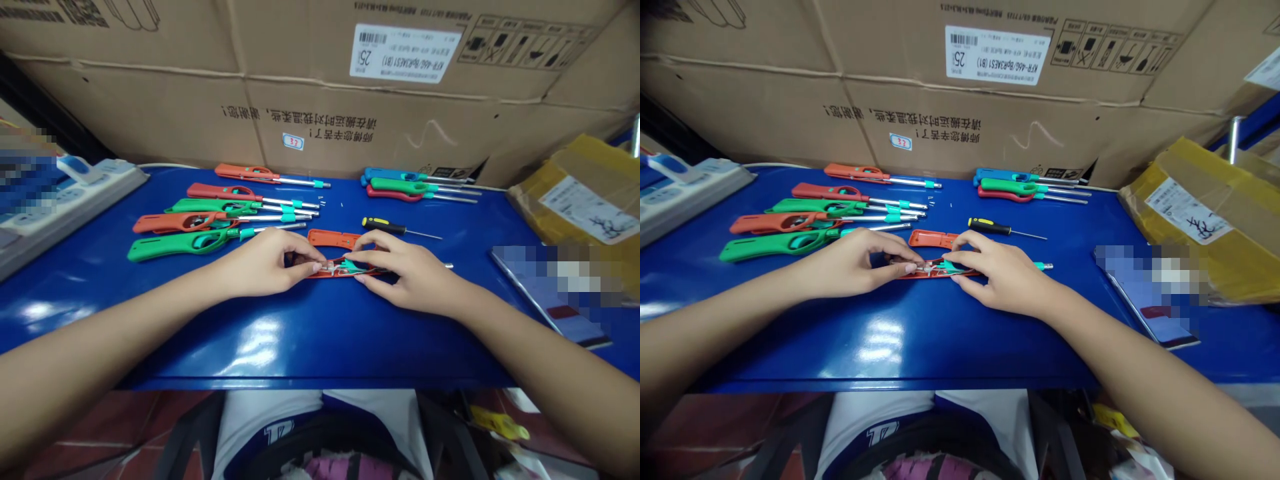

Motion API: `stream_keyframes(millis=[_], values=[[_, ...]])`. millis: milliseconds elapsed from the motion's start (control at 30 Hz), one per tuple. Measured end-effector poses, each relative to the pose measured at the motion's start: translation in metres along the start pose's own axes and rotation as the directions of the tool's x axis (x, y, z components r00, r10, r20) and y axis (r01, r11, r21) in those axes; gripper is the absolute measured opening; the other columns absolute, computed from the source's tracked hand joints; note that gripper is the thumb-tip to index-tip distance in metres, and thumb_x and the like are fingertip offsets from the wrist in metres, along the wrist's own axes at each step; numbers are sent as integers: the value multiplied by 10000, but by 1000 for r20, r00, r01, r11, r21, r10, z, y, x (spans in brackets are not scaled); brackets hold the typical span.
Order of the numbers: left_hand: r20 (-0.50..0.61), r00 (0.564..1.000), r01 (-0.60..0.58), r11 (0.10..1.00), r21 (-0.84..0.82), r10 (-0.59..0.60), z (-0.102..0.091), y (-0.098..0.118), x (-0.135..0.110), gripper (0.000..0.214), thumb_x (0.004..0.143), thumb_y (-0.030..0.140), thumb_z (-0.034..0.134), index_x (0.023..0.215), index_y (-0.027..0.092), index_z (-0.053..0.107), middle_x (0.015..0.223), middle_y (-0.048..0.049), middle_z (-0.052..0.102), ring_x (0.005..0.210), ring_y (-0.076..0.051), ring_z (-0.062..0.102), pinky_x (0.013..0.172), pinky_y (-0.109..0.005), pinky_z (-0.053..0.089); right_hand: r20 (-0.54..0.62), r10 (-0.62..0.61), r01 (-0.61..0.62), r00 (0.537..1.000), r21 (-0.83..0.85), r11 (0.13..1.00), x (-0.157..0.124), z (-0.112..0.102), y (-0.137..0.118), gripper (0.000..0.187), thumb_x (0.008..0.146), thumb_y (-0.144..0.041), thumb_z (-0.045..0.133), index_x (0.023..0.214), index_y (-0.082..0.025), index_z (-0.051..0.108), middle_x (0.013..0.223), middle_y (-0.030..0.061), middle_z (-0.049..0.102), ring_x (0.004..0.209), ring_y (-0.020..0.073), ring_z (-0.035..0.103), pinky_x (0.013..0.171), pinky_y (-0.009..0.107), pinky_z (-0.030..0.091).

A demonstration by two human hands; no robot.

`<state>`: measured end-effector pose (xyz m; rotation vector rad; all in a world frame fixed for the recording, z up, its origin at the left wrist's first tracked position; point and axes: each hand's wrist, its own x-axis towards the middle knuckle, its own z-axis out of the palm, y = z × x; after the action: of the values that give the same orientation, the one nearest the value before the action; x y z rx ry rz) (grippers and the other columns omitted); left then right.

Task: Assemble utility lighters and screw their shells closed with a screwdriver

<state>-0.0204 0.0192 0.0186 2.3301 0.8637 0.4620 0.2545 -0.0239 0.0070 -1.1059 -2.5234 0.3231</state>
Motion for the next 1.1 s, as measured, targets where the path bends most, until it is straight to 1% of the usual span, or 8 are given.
stream_keyframes(millis=[200, 333, 467, 567, 667, 767, 900, 1100], values=[[-69, 991, -108, 989, 103, 116, 8, 2, -3, 231, 959, 260, 614, 1081, 194, 798, 932, -59, 727, 826, -172, 678, 788, -294, 539, 32, -10, 12, 999, -57, 998, 0, 1, -1, 334, 1004, -312, 537, 1289, -231, 691, 1340, 68, 673, 1098, 231, 699, 886, 349, 573], [-82, 988, -120, 982, 147, 133, 12, 1, -2, 230, 964, 242, 613, 1112, 181, 778, 940, -61, 717, 840, -177, 670, 791, -302, 533, 36, -2, 5, 999, -87, 996, -1, 0, 0, 344, 1012, -321, 516, 1293, -232, 693, 1345, 61, 674, 1099, 230, 703, 891, 344, 578], [-125, 977, -149, 975, 163, 170, 13, 0, -1, 187, 942, 228, 651, 1077, 164, 762, 951, -63, 729, 884, -192, 676, 815, -313, 537, 47, 9, -2, 999, -135, 991, -1, 0, -1, 376, 1013, -336, 512, 1347, -249, 661, 1378, 72, 644, 1078, 233, 705, 860, 347, 587], [-113, 967, -200, 957, 213, 227, 12, -1, -1, 177, 956, 241, 639, 1045, 169, 774, 928, -64, 728, 872, -195, 673, 812, -327, 536, 54, -4, 14, 999, -186, 983, -1, -2, -3, 405, 1018, -346, 504, 1404, -309, 620, 1436, 76, 593, 1061, 239, 707, 819, 361, 596], [-82, 963, -224, 932, 285, 256, 10, -2, -2, 200, 966, 271, 636, 1057, 180, 788, 917, -66, 730, 863, -206, 669, 804, -344, 532, 72, -59, 74, 996, -232, 970, -1, -5, -5, 383, 1023, -350, 502, 1379, -349, 644, 1478, 73, 569, 1116, 262, 697, 807, 368, 601], [-57, 965, -224, 921, 320, 255, 10, -2, -3, 207, 961, 268, 643, 1086, 197, 791, 935, -66, 727, 865, -210, 664, 788, -345, 534, 99, -104, 127, 990, -272, 954, -1, -6, -6, 367, 1024, -344, 503, 1351, -343, 668, 1556, 66, 513, 1162, 286, 688, 792, 367, 603], [-44, 965, -227, 910, 346, 257, 11, -1, -3, 203, 957, 240, 645, 1089, 196, 793, 925, -64, 722, 846, -207, 663, 775, -341, 534, 131, -109, 146, 985, -319, 936, 0, -4, -7, 371, 1029, -351, 493, 1358, -344, 665, 1605, 54, 458, 1063, 277, 731, 708, 343, 594], [-64, 954, -243, 883, 401, 292, 11, -1, -2, 168, 951, 228, 667, 1064, 179, 781, 912, -52, 753, 843, -209, 685, 781, -344, 528, 118, -117, 151, 986, -337, 929, -1, 0, -7, 383, 1031, -322, 490, 1377, -304, 653, 1545, 53, 536, 1066, 276, 737, 723, 342, 599]])
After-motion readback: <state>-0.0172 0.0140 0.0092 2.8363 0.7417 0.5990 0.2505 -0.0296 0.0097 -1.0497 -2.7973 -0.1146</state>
